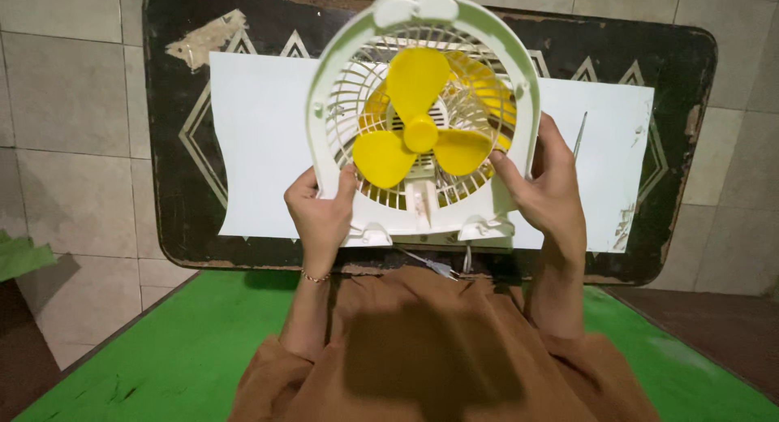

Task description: The person uses a screwdriver to remove screws from the back of a small electric fan. They then detach the rear grille and separate the front grille with the fan blades from the main motor housing.

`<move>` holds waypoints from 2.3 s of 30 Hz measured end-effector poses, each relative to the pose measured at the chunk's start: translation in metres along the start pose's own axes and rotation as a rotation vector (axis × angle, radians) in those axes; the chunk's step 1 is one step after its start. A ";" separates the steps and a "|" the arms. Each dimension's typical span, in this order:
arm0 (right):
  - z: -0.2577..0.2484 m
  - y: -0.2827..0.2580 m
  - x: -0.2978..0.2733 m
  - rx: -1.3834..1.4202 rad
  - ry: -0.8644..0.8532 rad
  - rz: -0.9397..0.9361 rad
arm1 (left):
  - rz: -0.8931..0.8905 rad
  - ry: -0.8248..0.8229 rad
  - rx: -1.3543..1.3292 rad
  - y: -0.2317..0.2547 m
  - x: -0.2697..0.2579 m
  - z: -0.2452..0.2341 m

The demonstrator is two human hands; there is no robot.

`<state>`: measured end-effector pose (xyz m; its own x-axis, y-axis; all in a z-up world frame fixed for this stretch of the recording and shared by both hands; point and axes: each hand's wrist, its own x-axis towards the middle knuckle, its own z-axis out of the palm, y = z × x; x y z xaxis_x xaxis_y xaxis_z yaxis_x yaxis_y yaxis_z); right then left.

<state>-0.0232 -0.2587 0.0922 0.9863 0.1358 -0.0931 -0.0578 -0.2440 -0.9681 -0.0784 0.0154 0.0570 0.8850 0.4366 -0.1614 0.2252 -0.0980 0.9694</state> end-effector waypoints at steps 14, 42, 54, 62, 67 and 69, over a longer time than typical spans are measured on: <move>0.031 0.009 -0.012 0.148 0.073 -0.030 | 0.012 -0.107 0.228 0.062 0.018 -0.028; 0.038 -0.004 -0.023 0.055 -0.121 -0.109 | 0.233 0.203 0.365 0.054 -0.020 -0.041; 0.033 0.036 -0.028 0.157 -0.138 -0.255 | -0.114 0.318 0.447 0.062 -0.041 -0.063; 0.030 0.041 -0.013 -0.386 0.256 -0.305 | 0.067 0.361 0.490 0.036 -0.039 -0.071; 0.027 0.053 -0.013 -0.648 0.347 -0.320 | 0.050 0.353 0.514 0.031 -0.034 -0.065; 0.023 0.059 -0.007 -0.732 0.394 -0.261 | 0.118 0.352 0.538 0.031 -0.035 -0.064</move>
